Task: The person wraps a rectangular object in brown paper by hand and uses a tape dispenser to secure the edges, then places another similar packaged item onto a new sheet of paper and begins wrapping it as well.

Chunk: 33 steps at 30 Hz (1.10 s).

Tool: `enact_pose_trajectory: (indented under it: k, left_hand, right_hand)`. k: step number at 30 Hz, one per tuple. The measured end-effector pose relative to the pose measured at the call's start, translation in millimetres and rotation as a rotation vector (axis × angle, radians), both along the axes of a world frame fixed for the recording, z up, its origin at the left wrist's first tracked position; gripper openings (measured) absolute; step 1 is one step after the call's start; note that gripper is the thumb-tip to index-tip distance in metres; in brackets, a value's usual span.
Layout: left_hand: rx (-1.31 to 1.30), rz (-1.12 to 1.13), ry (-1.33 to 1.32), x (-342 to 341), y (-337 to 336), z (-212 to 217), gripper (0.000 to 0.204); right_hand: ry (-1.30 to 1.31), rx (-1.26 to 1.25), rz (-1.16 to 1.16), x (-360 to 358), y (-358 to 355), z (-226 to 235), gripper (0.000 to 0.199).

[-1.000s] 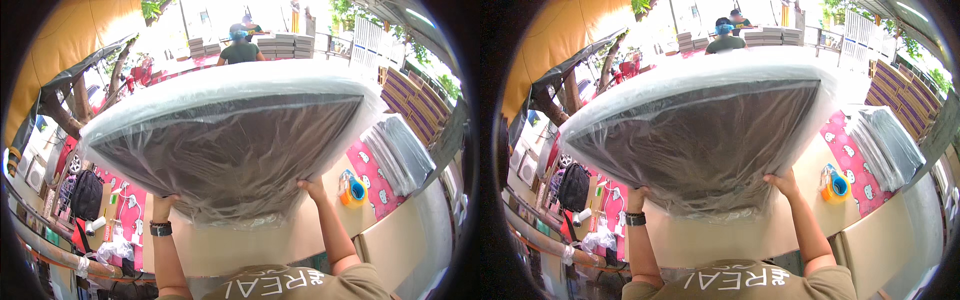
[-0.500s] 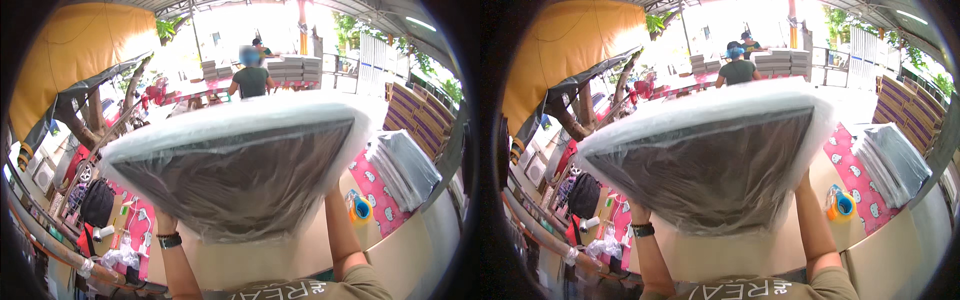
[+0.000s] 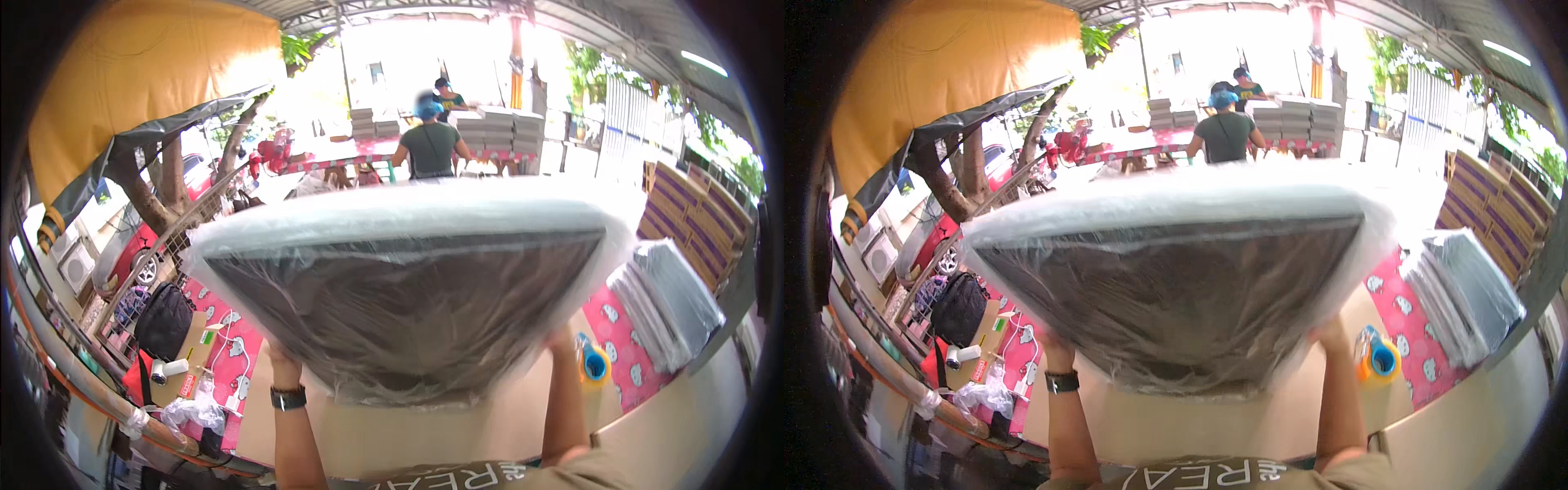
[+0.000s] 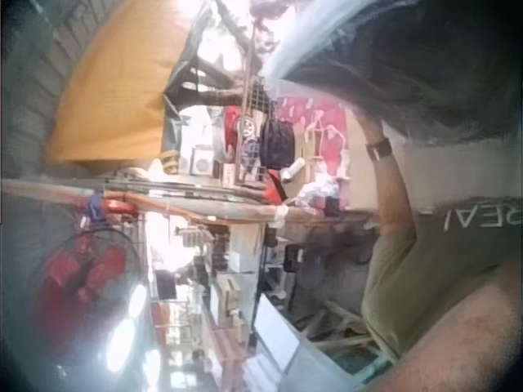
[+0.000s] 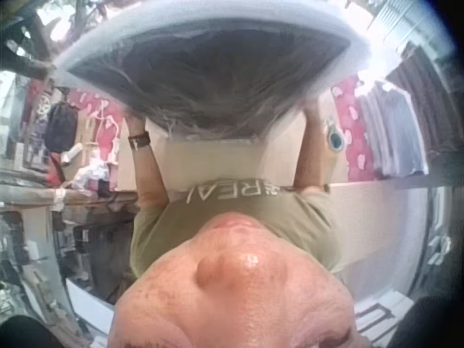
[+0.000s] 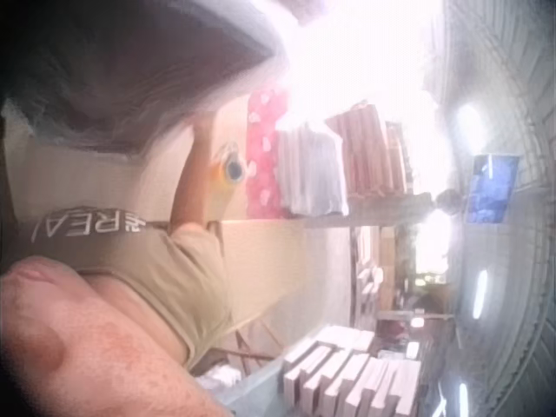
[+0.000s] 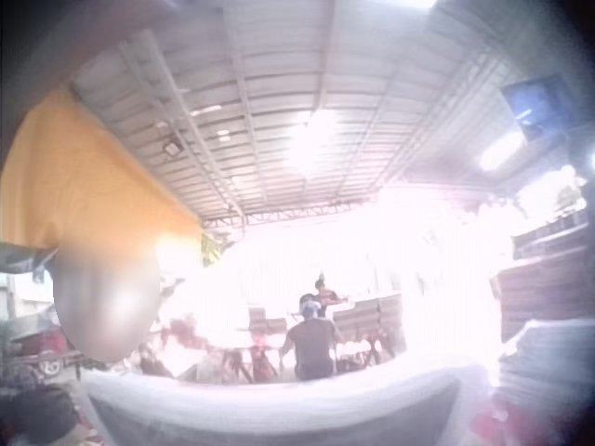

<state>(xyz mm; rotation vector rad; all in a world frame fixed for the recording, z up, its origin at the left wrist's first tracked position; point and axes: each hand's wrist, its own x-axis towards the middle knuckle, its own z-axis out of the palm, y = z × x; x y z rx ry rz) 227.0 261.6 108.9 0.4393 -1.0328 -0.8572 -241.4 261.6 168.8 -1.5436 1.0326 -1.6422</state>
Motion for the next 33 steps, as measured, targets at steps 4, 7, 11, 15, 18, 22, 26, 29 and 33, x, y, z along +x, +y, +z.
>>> enact_pose_trajectory:
  k: [4, 7, 11, 15, 18, 22, 26, 29, 33]
  left_hand:
    - [0.22, 0.137, -0.289, -14.6, 16.9, -31.4, 0.095]
    - [0.131, 0.168, -0.076, -26.2, 26.8, -31.7, 0.085]
    - [0.167, -0.032, 0.179, -69.9, 43.4, -39.7, 0.068]
    - [0.646, -0.307, 0.454, -125.2, 53.1, -84.1, 0.057]
    - [0.928, -0.914, -0.556, -127.4, 87.5, -113.8, 0.043]
    - [0.215, -0.366, -0.965, -85.6, 107.1, 37.4, 0.031]
    - [-0.337, 0.566, -0.882, -55.7, 59.0, 139.4, 0.055]
    - [-0.339, 0.739, -1.306, -45.9, 28.1, 151.1, 0.057]
    - [-0.334, 0.705, -1.466, -37.8, 11.4, 153.4, 0.057]
  right_hand:
    - [-0.256, -0.208, -0.025, 37.6, 48.7, -38.2, 0.083]
    - [-0.13, -0.083, -0.015, 40.2, 49.4, 25.7, 0.072]
    - [0.352, -0.191, -0.1, 65.9, 58.6, 159.8, 0.064]
    - [0.922, -0.223, -0.006, 133.8, 42.4, 227.3, 0.068]
    - [1.429, -0.024, 0.045, 188.3, 15.6, 154.4, 0.07]
    - [1.367, -0.218, 0.017, 200.3, 5.7, 130.8, 0.053]
    - [1.358, -0.221, 0.078, 197.1, 10.8, 125.2, 0.05]
    - [1.366, -0.25, 0.127, 196.8, 19.9, 133.5, 0.053]
    - [1.429, -0.246, 0.176, 157.0, 14.0, 135.0, 0.069]
